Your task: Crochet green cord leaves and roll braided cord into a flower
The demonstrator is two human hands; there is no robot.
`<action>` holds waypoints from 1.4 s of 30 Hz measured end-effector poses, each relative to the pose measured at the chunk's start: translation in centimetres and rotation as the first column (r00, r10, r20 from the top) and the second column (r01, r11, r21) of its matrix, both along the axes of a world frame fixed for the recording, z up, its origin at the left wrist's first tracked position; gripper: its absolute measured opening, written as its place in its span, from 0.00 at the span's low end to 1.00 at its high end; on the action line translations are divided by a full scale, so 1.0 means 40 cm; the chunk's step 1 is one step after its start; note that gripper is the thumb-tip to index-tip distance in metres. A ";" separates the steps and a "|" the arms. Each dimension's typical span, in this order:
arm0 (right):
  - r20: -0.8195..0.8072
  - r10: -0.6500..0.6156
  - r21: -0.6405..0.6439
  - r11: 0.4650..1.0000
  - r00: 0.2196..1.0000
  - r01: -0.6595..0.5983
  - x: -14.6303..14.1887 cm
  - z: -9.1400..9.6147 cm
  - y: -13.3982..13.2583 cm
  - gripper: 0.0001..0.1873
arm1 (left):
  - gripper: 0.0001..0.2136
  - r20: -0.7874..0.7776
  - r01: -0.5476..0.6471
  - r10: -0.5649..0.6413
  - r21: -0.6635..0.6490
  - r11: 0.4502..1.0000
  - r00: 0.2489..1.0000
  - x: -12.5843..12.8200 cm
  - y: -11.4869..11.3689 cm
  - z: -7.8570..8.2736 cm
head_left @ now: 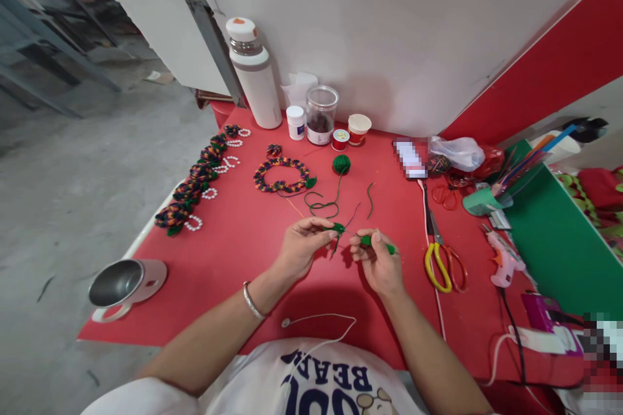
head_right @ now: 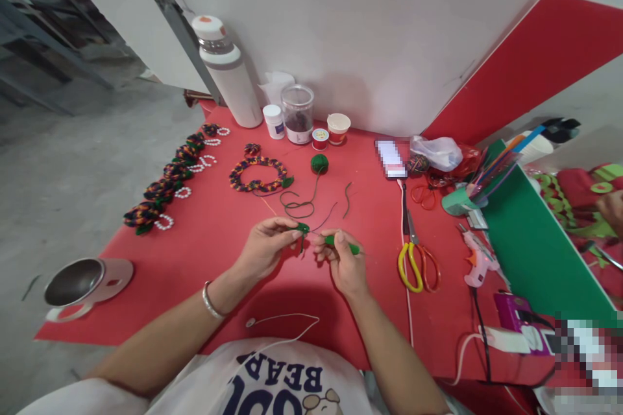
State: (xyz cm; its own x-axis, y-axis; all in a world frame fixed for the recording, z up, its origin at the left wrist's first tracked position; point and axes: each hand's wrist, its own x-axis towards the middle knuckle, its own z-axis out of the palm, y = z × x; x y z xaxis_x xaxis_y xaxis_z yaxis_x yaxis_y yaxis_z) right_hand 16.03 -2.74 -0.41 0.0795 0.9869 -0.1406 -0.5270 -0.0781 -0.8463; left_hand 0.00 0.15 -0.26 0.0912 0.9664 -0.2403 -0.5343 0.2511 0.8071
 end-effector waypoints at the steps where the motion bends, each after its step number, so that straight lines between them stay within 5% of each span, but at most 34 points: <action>1: 0.026 -0.008 0.014 1.000 1.000 0.008 0.001 -0.002 -0.003 0.17 | 0.12 -0.022 -0.013 0.014 0.013 1.000 1.000 0.000 0.000 -0.003; 7: 0.173 -0.007 0.087 0.996 0.985 -0.008 0.016 -0.009 -0.010 0.14 | 0.11 -0.105 -0.009 0.010 0.016 1.000 0.994 -0.004 0.001 0.008; 13: 0.073 0.044 0.033 0.998 0.996 -0.046 0.020 -0.006 0.002 0.17 | 0.14 -0.001 0.092 -0.092 -0.058 0.994 0.996 -0.005 0.003 0.017; 20: 0.189 0.008 0.126 0.992 0.982 -0.033 0.019 -0.011 -0.011 0.15 | 0.13 0.037 0.072 -0.070 -0.069 0.995 0.997 -0.007 0.006 0.017; 26: 0.045 0.086 0.055 0.995 0.995 -0.089 0.015 -0.013 0.000 0.19 | 0.14 0.148 0.203 -0.180 -0.163 0.965 0.972 -0.016 0.005 0.023; 30: 0.136 0.100 0.122 0.986 0.986 -0.117 0.019 -0.018 -0.005 0.18 | 0.14 0.178 0.251 -0.221 -0.169 0.953 0.959 -0.020 0.005 0.019; 35: 0.590 -0.065 0.385 0.899 0.804 -0.210 0.032 -0.004 -0.013 0.14 | 0.14 0.170 0.313 -0.287 -0.155 0.937 0.943 -0.023 0.008 0.014; 42: 0.724 -0.142 0.452 0.837 0.675 -0.308 0.034 0.005 -0.009 0.16 | 0.22 0.015 0.270 -0.270 -0.057 0.961 0.963 -0.020 0.003 0.022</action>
State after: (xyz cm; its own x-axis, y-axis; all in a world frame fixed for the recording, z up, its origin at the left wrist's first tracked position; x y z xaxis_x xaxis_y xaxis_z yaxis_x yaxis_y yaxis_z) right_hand 17.39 -3.09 -0.22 -0.1558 0.8893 0.4300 0.2361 0.4562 -0.8580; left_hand -0.78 0.28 0.61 0.3490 0.8900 -0.2936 -0.4460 0.4332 0.7832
